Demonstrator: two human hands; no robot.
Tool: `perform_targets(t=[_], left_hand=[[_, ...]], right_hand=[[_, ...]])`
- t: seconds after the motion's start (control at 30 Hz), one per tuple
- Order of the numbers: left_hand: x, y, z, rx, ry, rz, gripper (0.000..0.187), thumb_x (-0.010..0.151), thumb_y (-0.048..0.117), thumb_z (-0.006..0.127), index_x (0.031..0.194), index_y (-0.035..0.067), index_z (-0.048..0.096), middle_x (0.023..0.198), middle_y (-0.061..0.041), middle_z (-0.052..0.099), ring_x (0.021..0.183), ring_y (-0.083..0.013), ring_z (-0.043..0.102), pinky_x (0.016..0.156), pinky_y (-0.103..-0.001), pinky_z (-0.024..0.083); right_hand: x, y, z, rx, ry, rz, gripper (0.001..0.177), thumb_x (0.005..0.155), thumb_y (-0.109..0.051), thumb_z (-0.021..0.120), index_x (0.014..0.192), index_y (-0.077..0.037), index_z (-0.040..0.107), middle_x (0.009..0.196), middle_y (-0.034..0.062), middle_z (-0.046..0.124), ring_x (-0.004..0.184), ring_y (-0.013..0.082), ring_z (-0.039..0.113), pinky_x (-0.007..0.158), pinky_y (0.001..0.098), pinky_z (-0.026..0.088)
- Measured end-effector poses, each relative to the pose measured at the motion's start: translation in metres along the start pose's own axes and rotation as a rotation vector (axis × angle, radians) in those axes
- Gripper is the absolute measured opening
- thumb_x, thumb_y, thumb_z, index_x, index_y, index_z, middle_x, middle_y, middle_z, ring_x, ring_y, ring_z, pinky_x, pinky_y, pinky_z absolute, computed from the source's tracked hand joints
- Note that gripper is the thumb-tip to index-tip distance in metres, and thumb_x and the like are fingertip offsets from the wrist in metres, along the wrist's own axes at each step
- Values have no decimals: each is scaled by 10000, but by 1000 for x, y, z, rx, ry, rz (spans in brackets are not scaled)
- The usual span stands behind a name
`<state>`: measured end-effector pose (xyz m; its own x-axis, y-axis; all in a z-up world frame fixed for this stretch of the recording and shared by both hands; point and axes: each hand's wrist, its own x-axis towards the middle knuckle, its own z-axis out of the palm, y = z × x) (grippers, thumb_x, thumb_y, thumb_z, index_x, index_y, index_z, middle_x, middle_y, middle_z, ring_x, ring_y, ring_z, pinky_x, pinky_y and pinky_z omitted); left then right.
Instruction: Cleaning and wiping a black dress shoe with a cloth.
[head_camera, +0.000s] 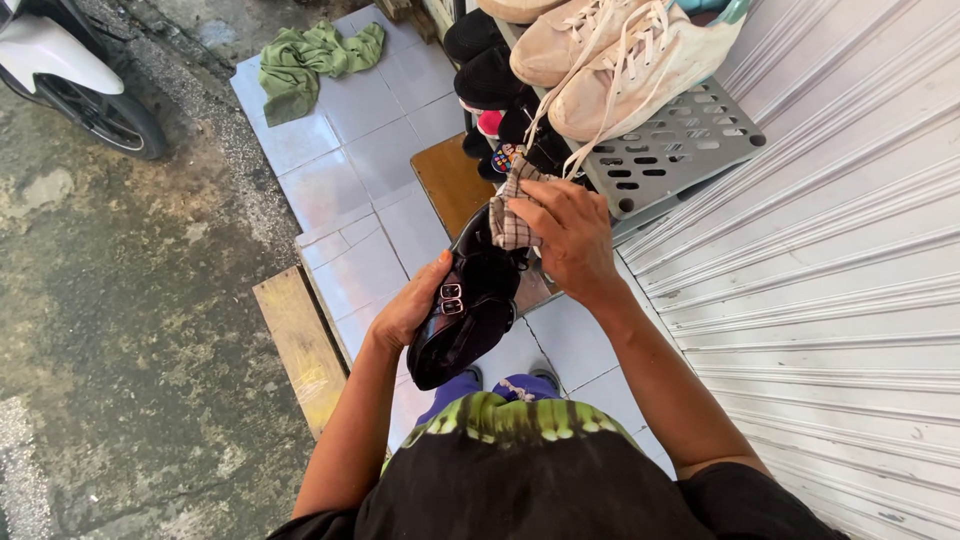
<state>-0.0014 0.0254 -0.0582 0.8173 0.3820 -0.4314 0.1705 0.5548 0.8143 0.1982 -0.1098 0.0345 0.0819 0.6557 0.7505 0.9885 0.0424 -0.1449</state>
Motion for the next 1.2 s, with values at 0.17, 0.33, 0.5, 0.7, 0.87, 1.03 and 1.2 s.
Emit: perform_targets(t=[0.17,0.33,0.5,0.7,0.87,1.03,1.2], left_hand=[[-22,16,14,279,-60,154,591,1006,522,553,1396,83,613,1223,-154,659,1130,-238,589,992,-481,508],[-43,55,42,466,-92,195,521,1006,454,561,1387,103,621,1176,-174,677,1090,-253,602,954,-486,523],[-59,75,52,682,20,213,576,936,505,630,1444,236,583,928,-208,714,947,-331,675,837,-489,542],[-52,66,49,710,56,182,586,948,563,589,1478,319,540,986,-204,728,1018,-354,683,918,-501,517],[-51,70,57,716,55,195,576,964,577,545,1463,290,545,1133,-247,694,1160,-450,613,990,-552,470],[-60,77,71,557,129,221,644,1019,574,394,1483,144,517,1410,-293,558,1360,-462,471,1129,-575,369],[-44,60,68,451,306,368,849,1061,579,301,1492,-152,330,1492,-456,323,1397,-596,310,1165,-657,231]], right_hand=[[-8,36,7,-109,27,-13,327,1055,-160,531,1272,-298,734,1280,-1,634,1177,255,597,872,387,428],[6,1,6,-35,110,-122,312,1078,-224,501,1247,-272,759,1250,65,655,1131,296,635,942,401,480],[-11,15,25,-88,73,-150,302,1074,-265,514,1230,-368,752,1281,31,676,1170,299,643,933,422,462],[-21,36,20,-127,-39,-23,347,1036,-206,589,1296,-382,737,1324,43,637,1230,310,602,964,435,474],[-11,1,11,-102,-62,-72,352,1052,-214,544,1293,-407,713,1350,15,631,1268,273,571,978,420,423],[-10,24,-2,-175,-17,38,448,1057,-134,472,1438,-303,637,1352,12,615,1219,251,598,915,367,458],[-16,-21,9,23,83,-146,129,983,-253,619,1075,-271,707,1270,38,665,1139,271,657,870,395,452]])
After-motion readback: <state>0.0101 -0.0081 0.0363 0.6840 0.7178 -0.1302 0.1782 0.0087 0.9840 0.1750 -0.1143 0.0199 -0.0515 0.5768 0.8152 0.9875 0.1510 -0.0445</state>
